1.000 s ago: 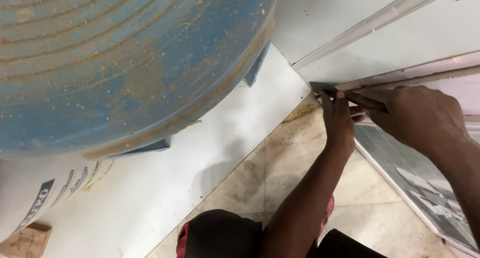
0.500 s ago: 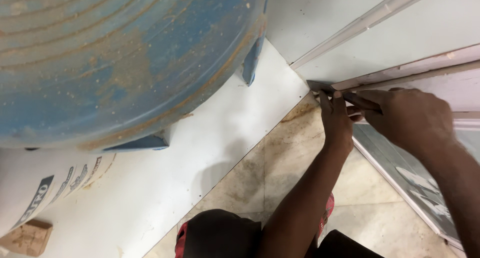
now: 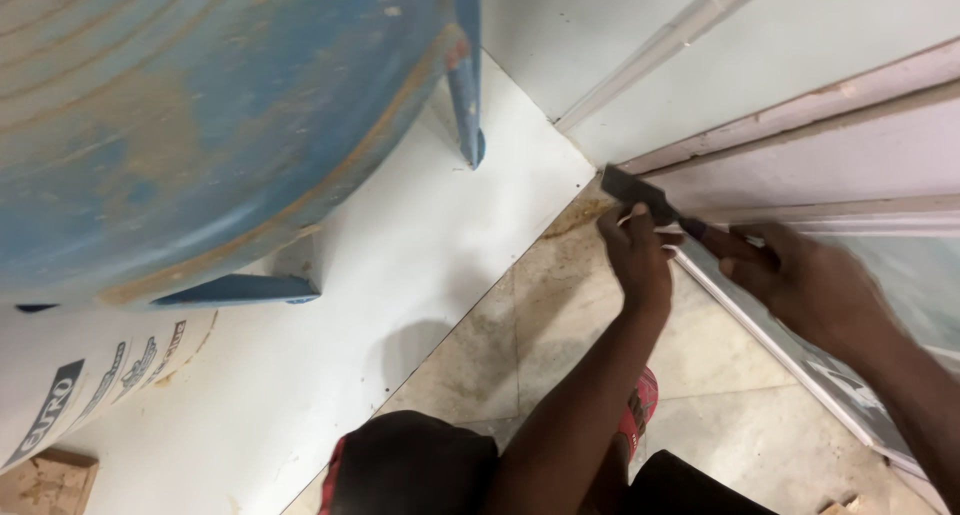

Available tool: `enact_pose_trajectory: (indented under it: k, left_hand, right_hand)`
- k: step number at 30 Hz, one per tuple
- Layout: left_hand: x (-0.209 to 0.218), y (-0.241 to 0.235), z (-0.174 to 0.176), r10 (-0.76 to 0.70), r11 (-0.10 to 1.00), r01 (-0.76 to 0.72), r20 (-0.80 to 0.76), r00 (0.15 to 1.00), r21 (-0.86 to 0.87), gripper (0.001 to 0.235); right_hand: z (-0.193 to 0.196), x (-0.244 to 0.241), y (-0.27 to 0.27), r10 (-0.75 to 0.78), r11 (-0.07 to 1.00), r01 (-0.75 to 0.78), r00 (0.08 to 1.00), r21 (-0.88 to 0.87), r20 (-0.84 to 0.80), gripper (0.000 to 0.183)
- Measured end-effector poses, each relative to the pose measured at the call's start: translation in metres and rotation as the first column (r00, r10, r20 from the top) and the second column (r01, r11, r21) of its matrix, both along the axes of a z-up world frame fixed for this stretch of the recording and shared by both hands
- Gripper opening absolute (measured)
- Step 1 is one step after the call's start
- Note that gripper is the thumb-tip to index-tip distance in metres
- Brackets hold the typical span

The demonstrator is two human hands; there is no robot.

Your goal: The person scrapes debris from the floor near a wall using a chisel and then uses a small red tool to clean the same area. The person is sitting on the floor during the task.

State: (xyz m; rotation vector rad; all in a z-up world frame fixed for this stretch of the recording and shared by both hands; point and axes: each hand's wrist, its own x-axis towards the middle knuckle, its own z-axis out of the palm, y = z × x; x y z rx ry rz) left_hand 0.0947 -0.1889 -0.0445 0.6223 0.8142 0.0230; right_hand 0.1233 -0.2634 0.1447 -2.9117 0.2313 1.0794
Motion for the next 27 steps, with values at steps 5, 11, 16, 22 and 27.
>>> enact_pose_trajectory:
  k: [5, 11, 16, 22, 27]
  left_hand:
    - [-0.036, 0.016, -0.026, -0.079, 0.936, 0.086, -0.034, 0.996, 0.341, 0.037]
    - [-0.022, 0.078, -0.024, -0.497, 0.271, 0.570, -0.394, 0.773, 0.775, 0.038]
    - [-0.002, 0.122, -0.006, -0.530, -0.336, 0.515, -0.610, 0.589, 0.789, 0.062]
    - [-0.003, 0.147, -0.015, -0.632, -0.560, 0.238, -0.595, 0.497, 0.794, 0.084]
    - [-0.003, 0.146, -0.031, -0.669, -0.571, 0.175, -0.578, 0.468, 0.802, 0.084]
  right_hand:
    - [-0.084, -0.087, -0.043, -0.446, 0.517, 0.665, 0.747, 0.540, -0.493, 0.052]
    - [-0.181, -0.141, 0.045, -0.572, 0.051, 0.841, 0.467, 0.539, -0.675, 0.047]
    - [-0.189, -0.143, 0.132, -0.577, -0.079, 0.741, 0.512, 0.667, -0.637, 0.038]
    - [-0.189, -0.134, 0.164, -0.566, -0.280, 0.661, 0.472, 0.696, -0.676, 0.033]
    - [-0.189, -0.130, 0.162, -0.553, -0.295, 0.622, 0.507, 0.725, -0.661, 0.029]
